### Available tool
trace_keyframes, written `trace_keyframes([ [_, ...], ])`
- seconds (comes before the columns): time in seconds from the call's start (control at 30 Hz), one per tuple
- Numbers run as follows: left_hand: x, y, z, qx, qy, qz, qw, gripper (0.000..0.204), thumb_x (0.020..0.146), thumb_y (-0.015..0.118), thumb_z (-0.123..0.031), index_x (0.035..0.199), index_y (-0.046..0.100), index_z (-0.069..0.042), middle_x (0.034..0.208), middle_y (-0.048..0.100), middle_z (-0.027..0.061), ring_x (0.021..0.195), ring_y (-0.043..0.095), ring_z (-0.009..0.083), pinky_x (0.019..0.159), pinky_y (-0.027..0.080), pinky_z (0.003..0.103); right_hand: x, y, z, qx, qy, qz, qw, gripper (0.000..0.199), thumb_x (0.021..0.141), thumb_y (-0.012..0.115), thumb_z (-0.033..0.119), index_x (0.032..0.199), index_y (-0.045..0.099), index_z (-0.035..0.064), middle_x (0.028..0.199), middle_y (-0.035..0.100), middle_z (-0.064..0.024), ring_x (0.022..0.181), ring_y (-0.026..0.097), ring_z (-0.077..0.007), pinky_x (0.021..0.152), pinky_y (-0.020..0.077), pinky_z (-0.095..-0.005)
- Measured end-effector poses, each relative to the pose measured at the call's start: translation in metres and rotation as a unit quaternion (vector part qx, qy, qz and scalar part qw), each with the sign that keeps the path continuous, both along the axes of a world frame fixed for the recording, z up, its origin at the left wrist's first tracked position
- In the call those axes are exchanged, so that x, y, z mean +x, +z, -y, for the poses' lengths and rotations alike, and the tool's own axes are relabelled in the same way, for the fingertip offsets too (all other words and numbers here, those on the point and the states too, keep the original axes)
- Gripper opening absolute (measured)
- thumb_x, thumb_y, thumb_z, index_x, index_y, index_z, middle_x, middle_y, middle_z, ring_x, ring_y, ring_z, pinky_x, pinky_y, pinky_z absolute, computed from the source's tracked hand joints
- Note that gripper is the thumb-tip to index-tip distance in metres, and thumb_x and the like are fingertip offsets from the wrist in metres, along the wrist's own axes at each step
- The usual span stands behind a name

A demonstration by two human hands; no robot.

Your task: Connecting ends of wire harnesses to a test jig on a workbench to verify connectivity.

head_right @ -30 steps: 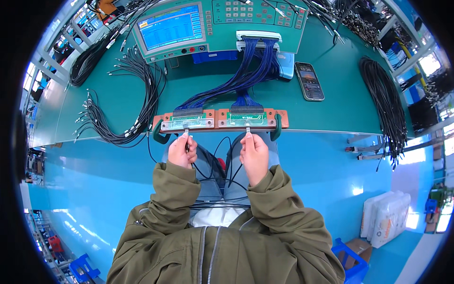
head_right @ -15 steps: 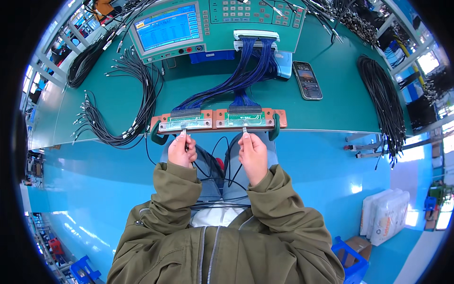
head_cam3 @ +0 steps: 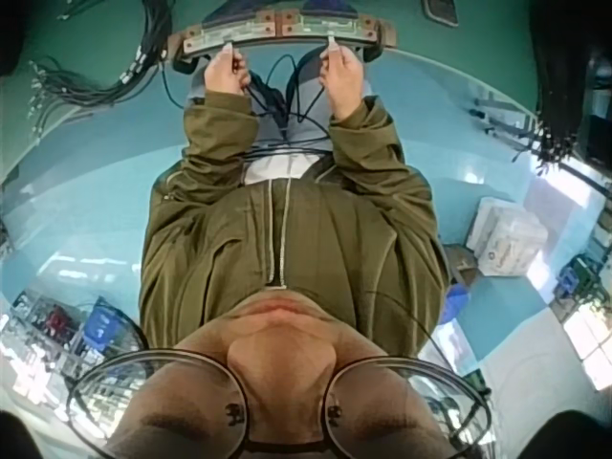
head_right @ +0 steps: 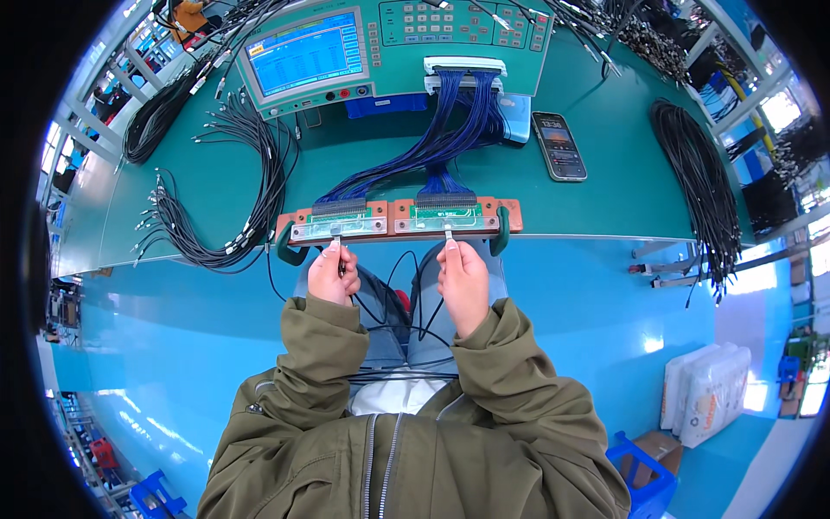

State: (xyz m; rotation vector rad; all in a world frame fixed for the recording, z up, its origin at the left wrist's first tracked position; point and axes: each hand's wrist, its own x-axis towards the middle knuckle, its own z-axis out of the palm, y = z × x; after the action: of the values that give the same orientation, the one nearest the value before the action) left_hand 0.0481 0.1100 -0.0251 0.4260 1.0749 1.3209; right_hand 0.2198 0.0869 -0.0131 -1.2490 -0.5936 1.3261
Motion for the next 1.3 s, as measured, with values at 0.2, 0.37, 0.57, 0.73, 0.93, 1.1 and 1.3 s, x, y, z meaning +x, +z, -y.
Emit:
trace_keyframes([
  [0.2,-0.001,0.000,0.001,-0.001,-0.003,0.003,1.000,0.022,0.088,0.041,-0.022,0.072,0.047,-0.008,0.061,0.044,0.0019,0.039,0.024,0.0026,0.033,0.016,0.016,-0.006,0.000,-0.001,0.009,-0.028,-0.045,0.999,0.023,0.089,0.038,0.017,0.072,0.048,0.0033,0.059,0.040,-0.0002,0.042,0.029,-0.0040,0.036,0.0254,-0.0181],
  [0.37,-0.005,-0.002,-0.003,0.009,-0.023,0.032,0.999,0.022,0.087,0.042,-0.022,0.074,0.048,-0.006,0.063,0.045,0.0034,0.041,0.030,0.0045,0.034,0.021,0.017,-0.002,0.000,-0.007,0.015,-0.004,-0.056,0.998,0.022,0.088,0.039,0.015,0.074,0.050,0.0017,0.062,0.042,-0.0019,0.044,0.032,-0.0055,0.040,0.0312,-0.0193],
  [0.57,-0.021,0.008,-0.006,-0.040,-0.062,-0.050,0.996,0.023,0.087,0.042,-0.021,0.081,0.052,-0.001,0.068,0.051,0.0075,0.052,0.045,0.0108,0.044,0.036,0.021,0.036,0.004,-0.003,0.013,0.091,0.006,0.996,0.017,0.085,0.042,0.009,0.087,0.054,-0.0033,0.074,0.052,-0.0072,0.062,0.048,-0.0123,0.061,0.0437,-0.0232],
  [0.73,-0.123,0.006,0.042,0.063,-0.061,-0.176,0.981,0.020,0.081,0.052,-0.005,0.096,0.053,0.007,0.085,0.057,0.0144,0.072,0.057,0.0195,0.067,0.048,0.027,0.134,0.013,0.065,0.065,-0.010,0.136,0.989,0.023,0.079,0.049,-0.001,0.101,0.052,-0.0047,0.092,0.055,-0.0128,0.081,0.055,-0.0206,0.076,0.0440,-0.0271],
  [0.93,-0.375,-0.075,0.153,0.031,0.306,-0.220,0.926,0.025,0.078,0.047,0.007,0.104,0.046,0.008,0.086,0.051,0.0156,0.073,0.053,0.0194,0.068,0.048,0.026,0.340,-0.023,0.202,-0.051,-0.191,0.217,0.956,0.029,0.080,0.050,0.003,0.108,0.047,-0.0026,0.091,0.052,-0.0120,0.081,0.052,-0.0183,0.077,0.0432,-0.0254],
  [1.1,-0.390,-0.170,0.181,-0.060,0.107,-0.483,0.867,0.030,0.077,0.055,-0.011,0.106,0.051,-0.003,0.094,0.054,0.0137,0.084,0.052,0.0207,0.075,0.046,0.030,0.415,-0.100,0.273,-0.295,-0.093,0.251,0.917,0.032,0.075,0.049,0.002,0.106,0.051,0.0051,0.075,0.055,-0.0104,0.069,0.051,-0.0178,0.065,0.0435,-0.0242],
  [1.3,-0.333,-0.156,0.119,-0.091,0.132,-0.502,0.850,0.036,0.078,0.059,-0.032,0.098,0.055,-0.002,0.088,0.059,0.0137,0.078,0.056,0.0216,0.070,0.046,0.032,0.316,-0.066,0.190,-0.367,0.045,0.552,0.748,0.028,0.077,0.052,0.014,0.105,0.054,0.0085,0.086,0.057,-0.0111,0.078,0.053,-0.0201,0.072,0.0433,-0.0274],
])
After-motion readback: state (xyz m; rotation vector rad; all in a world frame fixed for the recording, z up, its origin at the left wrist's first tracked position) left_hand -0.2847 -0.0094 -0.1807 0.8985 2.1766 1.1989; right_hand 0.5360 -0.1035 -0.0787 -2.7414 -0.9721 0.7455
